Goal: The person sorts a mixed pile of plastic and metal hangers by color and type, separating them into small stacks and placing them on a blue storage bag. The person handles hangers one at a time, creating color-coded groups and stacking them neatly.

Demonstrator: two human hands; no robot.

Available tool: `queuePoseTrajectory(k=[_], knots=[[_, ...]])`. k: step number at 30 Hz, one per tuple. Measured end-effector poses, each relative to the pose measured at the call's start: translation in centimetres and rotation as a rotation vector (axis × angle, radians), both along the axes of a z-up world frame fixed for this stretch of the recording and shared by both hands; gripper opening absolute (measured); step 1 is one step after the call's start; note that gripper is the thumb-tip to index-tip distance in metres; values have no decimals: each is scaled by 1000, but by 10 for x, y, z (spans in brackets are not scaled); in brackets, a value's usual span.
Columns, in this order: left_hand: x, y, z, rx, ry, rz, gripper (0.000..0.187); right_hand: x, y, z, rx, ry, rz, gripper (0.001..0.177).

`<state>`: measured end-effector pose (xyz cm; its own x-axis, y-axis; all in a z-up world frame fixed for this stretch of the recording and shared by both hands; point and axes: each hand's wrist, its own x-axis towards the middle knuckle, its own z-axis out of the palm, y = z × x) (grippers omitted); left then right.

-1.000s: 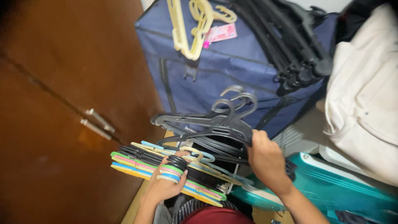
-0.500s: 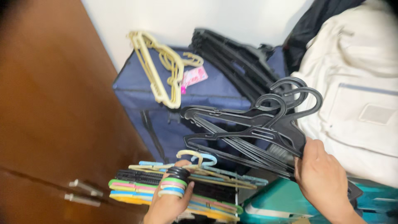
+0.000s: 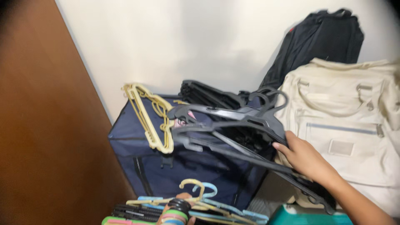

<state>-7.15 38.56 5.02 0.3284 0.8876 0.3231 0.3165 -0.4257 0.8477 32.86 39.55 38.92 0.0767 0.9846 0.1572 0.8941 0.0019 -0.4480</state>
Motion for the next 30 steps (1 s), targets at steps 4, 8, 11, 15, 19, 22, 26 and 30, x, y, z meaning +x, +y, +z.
queuePoseTrajectory(k=[4, 8, 11, 15, 19, 22, 26, 30], knots=[[28, 74, -60, -490, -655, -694, 26, 11, 74, -5, -149, 310, 51, 38], [41, 116, -87, -2416, -975, -2213, 34, 11, 140, -7, -313, 557, -82, 33], [43, 116, -95, -2368, -741, -2548, 46, 18, 198, -14, -359, 526, -132, 33], [19, 84, -93, -1331, -827, -1299, 24, 41, 283, -53, -446, 503, -105, 40], [-6, 38, -49, -571, -418, -201, 27, 59, 347, -99, -286, 234, -158, 46], [-23, -2, 6, -326, -329, -80, 47, 65, 352, -101, -165, -180, -80, 64], [-20, -41, 80, 30, -230, 1, 53, 29, 300, -50, 61, -138, -239, 91], [-13, -54, 118, 73, -18, 190, 51, -49, 215, 4, 286, -242, -131, 63]])
